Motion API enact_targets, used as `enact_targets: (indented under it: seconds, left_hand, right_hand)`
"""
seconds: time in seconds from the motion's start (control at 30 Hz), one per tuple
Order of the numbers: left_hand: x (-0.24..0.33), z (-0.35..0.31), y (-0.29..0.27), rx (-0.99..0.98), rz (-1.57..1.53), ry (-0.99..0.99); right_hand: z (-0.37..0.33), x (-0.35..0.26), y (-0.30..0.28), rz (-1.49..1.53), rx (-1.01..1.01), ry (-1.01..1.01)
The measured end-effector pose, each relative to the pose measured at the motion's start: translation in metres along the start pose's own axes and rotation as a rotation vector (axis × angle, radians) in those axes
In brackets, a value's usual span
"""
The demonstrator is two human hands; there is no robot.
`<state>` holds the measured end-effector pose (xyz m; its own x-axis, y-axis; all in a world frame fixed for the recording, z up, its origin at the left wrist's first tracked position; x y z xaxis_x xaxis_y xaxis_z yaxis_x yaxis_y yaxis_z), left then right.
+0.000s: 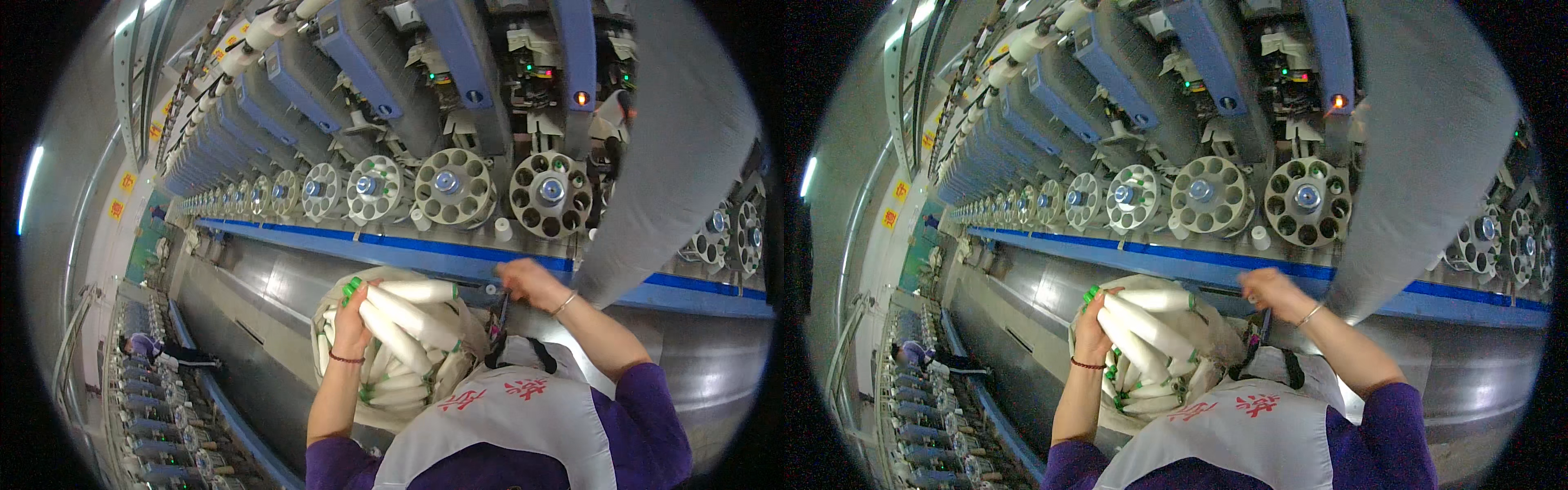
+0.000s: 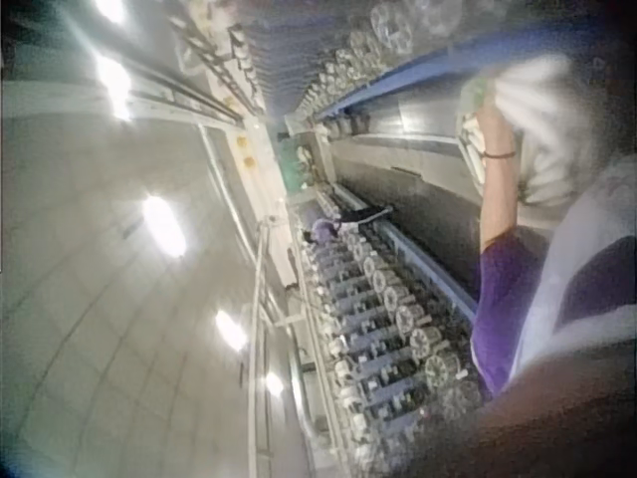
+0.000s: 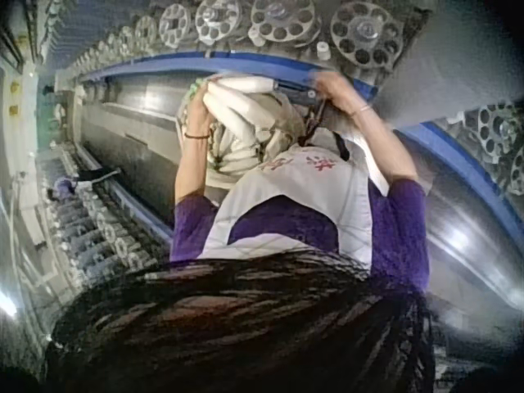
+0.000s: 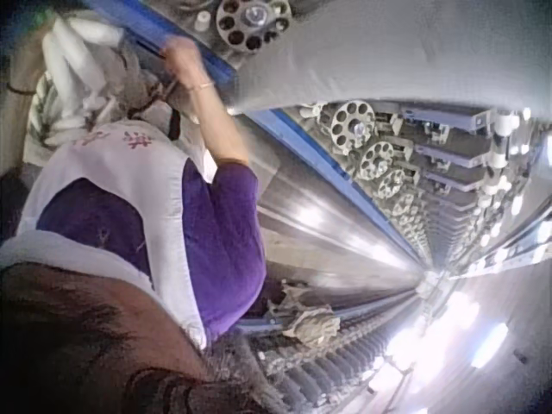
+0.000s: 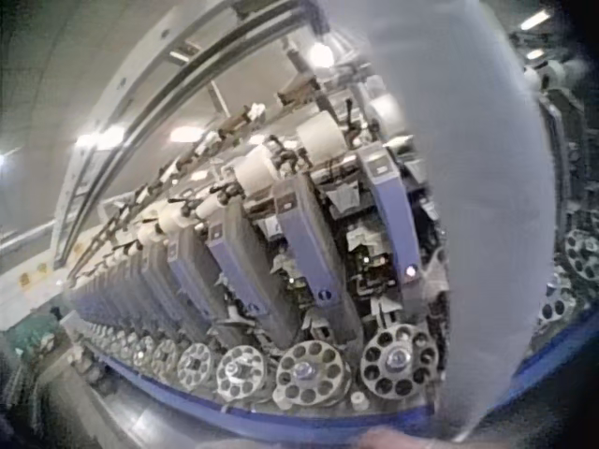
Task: The person repeatedly picks white cylindrical spools from a large cloth bag and places them into circular slots on a row of textile machines. The person occasionally reaches up to adjust a lever or switch on the machine above the spool rack. The task continues along the machine line with the same pick-and-place pattern.
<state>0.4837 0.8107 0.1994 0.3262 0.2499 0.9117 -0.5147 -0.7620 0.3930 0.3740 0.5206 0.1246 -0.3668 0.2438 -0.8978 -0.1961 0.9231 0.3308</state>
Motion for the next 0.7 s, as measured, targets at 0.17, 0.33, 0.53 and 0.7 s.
enact_targets:
  seconds: [0.17,0.33,0.53,0.7]
  left_hand:
    - [-0.004,0.015,-0.009,0.077,-0.222,0.065]
    - [-0.005,0.02,-0.005,0.209,-0.309,0.171]
    - [-0.017,0.026,-0.001,0.359,-0.274,0.201]
    - [-0.028,0.034,0.0,0.464,-0.162,0.219]
  right_hand:
    - [0.022,0.003,0.052,0.225,-0.277,-0.187]
    - [0.043,0.007,0.051,0.213,-0.405,0.005]
    - [0.053,-0.039,-0.011,0.135,-0.064,-0.209]
    - [0.032,-0.053,0.011,-0.98,0.122,-0.85]
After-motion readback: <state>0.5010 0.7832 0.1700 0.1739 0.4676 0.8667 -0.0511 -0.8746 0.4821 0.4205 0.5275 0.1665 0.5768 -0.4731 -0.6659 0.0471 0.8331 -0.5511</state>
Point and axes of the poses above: each hand's wrist, its own z-axis towards the middle knuckle, its own y-axis out of the palm, x = y × z, the point moved 6 cm from there along z, towards the middle knuckle, and after that the axes turned 15 degrees about -x, right-handed, at the moved point
